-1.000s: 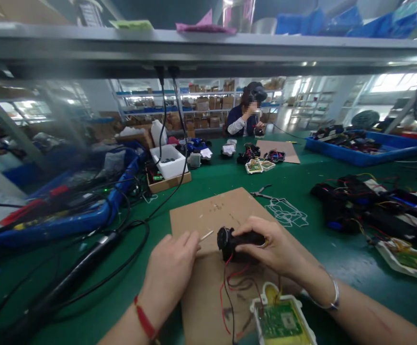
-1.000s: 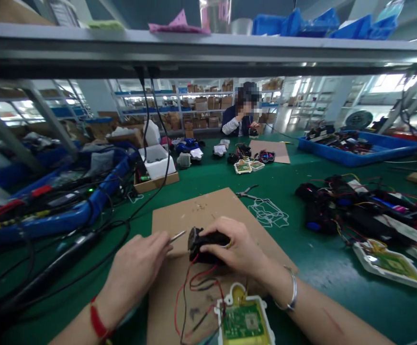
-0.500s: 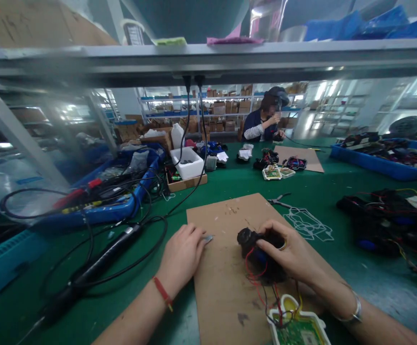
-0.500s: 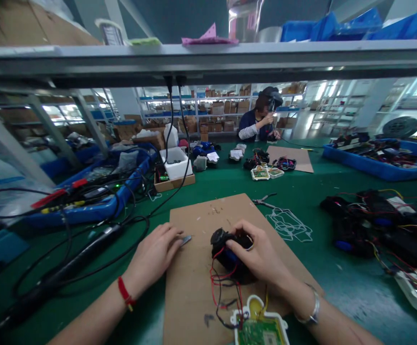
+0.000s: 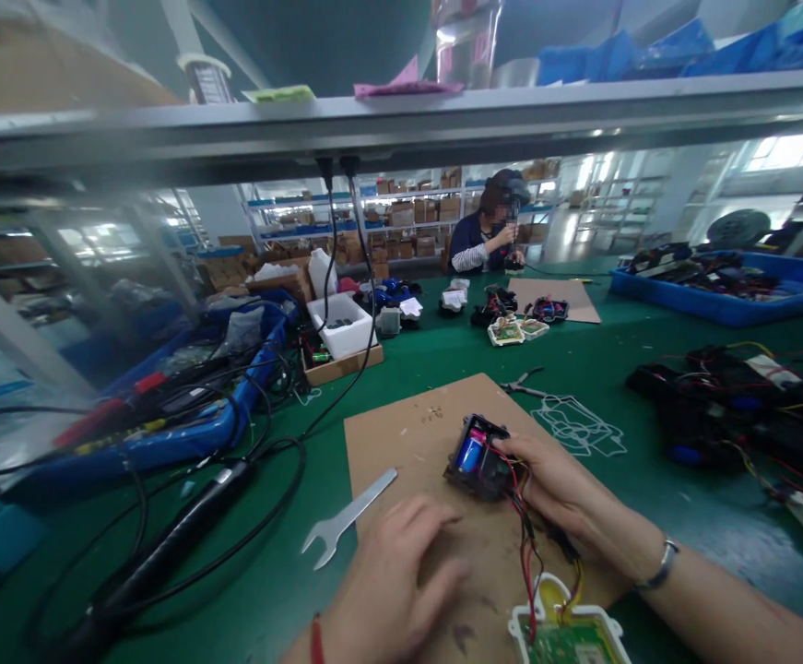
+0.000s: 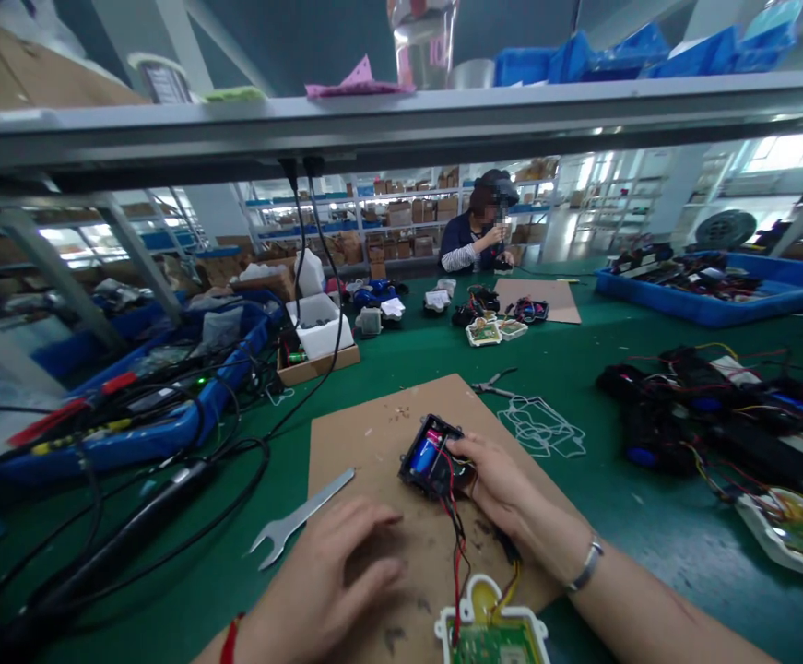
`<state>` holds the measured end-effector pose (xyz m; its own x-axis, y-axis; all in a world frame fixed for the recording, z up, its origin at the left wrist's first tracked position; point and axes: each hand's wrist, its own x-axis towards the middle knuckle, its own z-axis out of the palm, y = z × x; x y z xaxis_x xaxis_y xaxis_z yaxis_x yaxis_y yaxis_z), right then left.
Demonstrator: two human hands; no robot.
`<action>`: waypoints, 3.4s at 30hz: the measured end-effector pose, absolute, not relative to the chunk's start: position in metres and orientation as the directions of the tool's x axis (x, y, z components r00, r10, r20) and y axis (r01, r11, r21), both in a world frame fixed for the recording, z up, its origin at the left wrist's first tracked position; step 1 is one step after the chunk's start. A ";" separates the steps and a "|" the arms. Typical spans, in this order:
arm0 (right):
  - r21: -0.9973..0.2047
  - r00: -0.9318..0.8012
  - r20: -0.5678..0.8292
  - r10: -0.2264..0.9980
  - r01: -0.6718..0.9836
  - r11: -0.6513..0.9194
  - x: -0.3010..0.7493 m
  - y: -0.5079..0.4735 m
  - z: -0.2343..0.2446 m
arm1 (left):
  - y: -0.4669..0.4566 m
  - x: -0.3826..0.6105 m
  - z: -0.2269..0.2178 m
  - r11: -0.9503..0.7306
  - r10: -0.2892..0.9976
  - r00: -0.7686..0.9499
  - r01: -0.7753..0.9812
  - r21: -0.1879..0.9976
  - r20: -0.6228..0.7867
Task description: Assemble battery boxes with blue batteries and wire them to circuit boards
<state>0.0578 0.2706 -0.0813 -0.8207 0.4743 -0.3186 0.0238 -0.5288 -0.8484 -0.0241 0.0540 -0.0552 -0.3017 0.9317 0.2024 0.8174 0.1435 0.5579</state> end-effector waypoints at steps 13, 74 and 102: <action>-0.950 -0.903 -0.213 0.373 0.281 0.138 0.066 0.314 -0.064 | 0.073 0.021 -0.089 -0.072 0.980 -0.077 0.721 0.689 0.183; -0.903 -0.758 0.294 0.583 -0.020 0.429 0.131 0.295 0.037 | 0.067 -0.012 -0.013 -0.127 0.849 -0.472 0.256 0.958 0.239; -0.994 -0.982 -0.084 0.167 0.095 0.059 0.140 0.207 -0.026 | 0.028 0.004 -0.028 0.151 0.869 -0.482 0.041 0.988 -0.113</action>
